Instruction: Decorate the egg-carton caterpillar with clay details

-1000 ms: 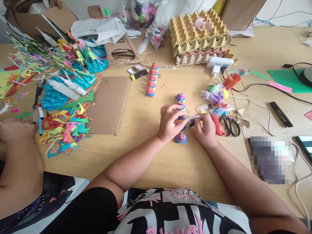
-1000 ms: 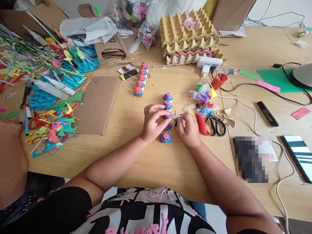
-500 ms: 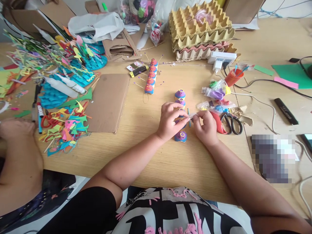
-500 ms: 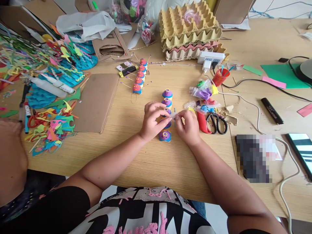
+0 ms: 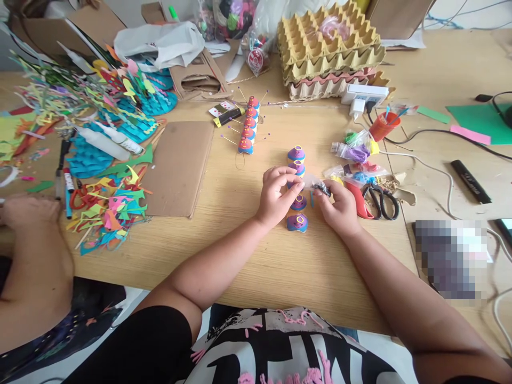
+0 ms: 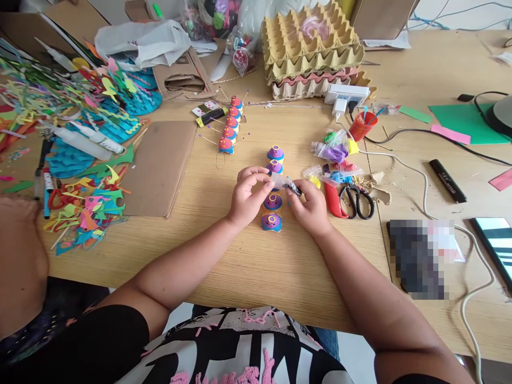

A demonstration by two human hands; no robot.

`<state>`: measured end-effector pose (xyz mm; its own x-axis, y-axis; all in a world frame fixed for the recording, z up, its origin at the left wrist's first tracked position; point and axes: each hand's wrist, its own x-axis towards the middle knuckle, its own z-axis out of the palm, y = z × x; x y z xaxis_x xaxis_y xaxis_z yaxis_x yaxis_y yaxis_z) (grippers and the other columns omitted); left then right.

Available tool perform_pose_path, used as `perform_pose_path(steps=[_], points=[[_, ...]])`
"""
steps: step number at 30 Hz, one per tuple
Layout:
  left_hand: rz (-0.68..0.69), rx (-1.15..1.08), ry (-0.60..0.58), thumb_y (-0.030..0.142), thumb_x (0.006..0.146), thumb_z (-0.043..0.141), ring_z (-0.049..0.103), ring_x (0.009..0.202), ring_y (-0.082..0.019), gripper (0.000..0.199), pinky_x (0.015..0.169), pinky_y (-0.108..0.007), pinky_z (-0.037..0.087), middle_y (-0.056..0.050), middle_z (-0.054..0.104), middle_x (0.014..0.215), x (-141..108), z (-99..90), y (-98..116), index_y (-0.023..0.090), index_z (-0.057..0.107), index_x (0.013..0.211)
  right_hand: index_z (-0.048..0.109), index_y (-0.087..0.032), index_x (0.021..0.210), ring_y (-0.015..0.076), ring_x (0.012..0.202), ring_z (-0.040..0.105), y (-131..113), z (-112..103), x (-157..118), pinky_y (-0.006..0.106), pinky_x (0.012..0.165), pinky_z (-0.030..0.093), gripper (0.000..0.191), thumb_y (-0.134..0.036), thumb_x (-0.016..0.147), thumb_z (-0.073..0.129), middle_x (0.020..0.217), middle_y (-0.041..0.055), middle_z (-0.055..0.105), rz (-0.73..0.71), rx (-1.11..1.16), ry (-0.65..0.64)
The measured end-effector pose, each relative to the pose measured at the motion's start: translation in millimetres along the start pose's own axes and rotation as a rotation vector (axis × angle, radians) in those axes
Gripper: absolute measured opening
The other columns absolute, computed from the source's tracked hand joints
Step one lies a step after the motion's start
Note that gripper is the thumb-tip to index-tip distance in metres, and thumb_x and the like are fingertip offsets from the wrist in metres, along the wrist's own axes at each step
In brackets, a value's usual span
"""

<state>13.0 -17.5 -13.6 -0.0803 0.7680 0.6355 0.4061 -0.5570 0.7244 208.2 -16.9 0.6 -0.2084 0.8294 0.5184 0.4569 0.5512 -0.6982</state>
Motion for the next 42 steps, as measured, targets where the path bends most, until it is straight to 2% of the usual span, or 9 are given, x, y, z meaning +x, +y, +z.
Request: perform_pose_path(steps=[6, 12, 16, 20, 25, 29, 32, 35, 42], points=[[0.003, -0.037, -0.051, 0.045, 0.101, 0.07, 0.067, 0.118, -0.021, 0.022, 0.111, -0.042, 0.051, -0.006, 0.073, 0.115, -2, -0.1, 2, 0.024, 0.075, 0.095, 0.064, -0.022, 0.084, 0.0181, 0.067, 0.058, -2, 1, 0, 0.033, 0.064, 0.041, 0.017, -0.033, 0.097, 0.063, 0.072, 0.0018, 0.067, 0.089, -0.044, 0.047], [-0.036, -0.09, -0.078, 0.049, 0.102, 0.067, 0.066, 0.122, -0.022, 0.027, 0.115, -0.043, 0.051, -0.007, 0.072, 0.118, -2, -0.4, 2, 0.024, 0.076, 0.096, 0.059, -0.023, 0.078, 0.0168, 0.063, 0.051, -4, 0, 1, 0.033, 0.062, 0.037, 0.023, -0.036, 0.097, 0.062, 0.067, 0.0002, 0.06, 0.14, -0.058, 0.041], [-0.012, -0.103, -0.123, 0.045, 0.108, 0.057, 0.063, 0.128, -0.023, 0.029, 0.117, -0.045, 0.049, -0.008, 0.072, 0.126, -2, -3.3, 3, 0.026, 0.079, 0.108, 0.055, -0.023, 0.076, 0.0156, 0.062, 0.046, -3, -2, 1, 0.032, 0.06, 0.035, 0.034, -0.047, 0.1, 0.06, 0.064, -0.0016, 0.051, 0.163, 0.016, 0.017], [0.073, -0.058, -0.162, 0.039, 0.109, 0.053, 0.062, 0.128, -0.023, 0.028, 0.118, -0.045, 0.048, -0.008, 0.073, 0.128, -2, -4.6, 3, 0.026, 0.078, 0.112, 0.054, -0.023, 0.076, 0.0151, 0.061, 0.044, -4, -3, 1, 0.032, 0.06, 0.035, 0.044, -0.059, 0.103, 0.055, 0.064, -0.0014, 0.051, 0.142, 0.074, -0.005], [0.085, -0.001, -0.234, 0.037, 0.107, 0.058, 0.063, 0.127, -0.022, 0.026, 0.117, -0.044, 0.05, -0.009, 0.075, 0.128, -1, -2.1, -3, 0.024, 0.08, 0.113, 0.052, -0.023, 0.075, 0.015, 0.06, 0.044, -5, -4, 1, 0.032, 0.059, 0.036, 0.051, -0.066, 0.103, 0.051, 0.064, -0.0008, 0.052, 0.12, 0.083, -0.007], [0.033, -0.054, -0.306, 0.035, 0.105, 0.064, 0.069, 0.118, -0.021, 0.023, 0.109, -0.042, 0.056, -0.008, 0.08, 0.118, 0, -0.8, -7, 0.025, 0.081, 0.115, 0.053, -0.024, 0.074, 0.0159, 0.06, 0.047, -5, -4, 0, 0.033, 0.059, 0.038, 0.053, -0.069, 0.103, 0.05, 0.063, -0.0002, 0.054, 0.124, 0.099, -0.043], [0.009, -0.076, -0.289, 0.038, 0.1, 0.071, 0.072, 0.111, -0.021, 0.02, 0.104, -0.04, 0.058, -0.007, 0.082, 0.112, 0, -1.3, -6, 0.024, 0.083, 0.109, 0.052, -0.024, 0.074, 0.0163, 0.059, 0.047, -5, -4, -1, 0.034, 0.058, 0.038, 0.054, -0.07, 0.102, 0.049, 0.062, -0.0002, 0.053, 0.136, 0.103, -0.073], [0.037, 0.024, -0.255, 0.042, 0.097, 0.075, 0.069, 0.111, -0.022, 0.021, 0.106, -0.042, 0.056, -0.007, 0.081, 0.111, 1, -3.4, -1, 0.025, 0.083, 0.105, 0.052, -0.024, 0.075, 0.016, 0.059, 0.047, -4, -4, -3, 0.034, 0.059, 0.038, 0.053, -0.07, 0.103, 0.048, 0.062, -0.0003, 0.054, 0.134, 0.115, -0.081], [0.13, 0.122, -0.255, 0.045, 0.097, 0.074, 0.059, 0.129, -0.024, 0.022, 0.119, -0.047, 0.046, -0.007, 0.074, 0.133, 2, -6.2, 6, 0.031, 0.084, 0.11, 0.05, -0.024, 0.074, 0.0136, 0.058, 0.041, -7, -3, -4, 0.032, 0.058, 0.036, 0.054, -0.068, 0.104, 0.046, 0.063, -0.0021, 0.048, 0.115, 0.188, -0.12]])
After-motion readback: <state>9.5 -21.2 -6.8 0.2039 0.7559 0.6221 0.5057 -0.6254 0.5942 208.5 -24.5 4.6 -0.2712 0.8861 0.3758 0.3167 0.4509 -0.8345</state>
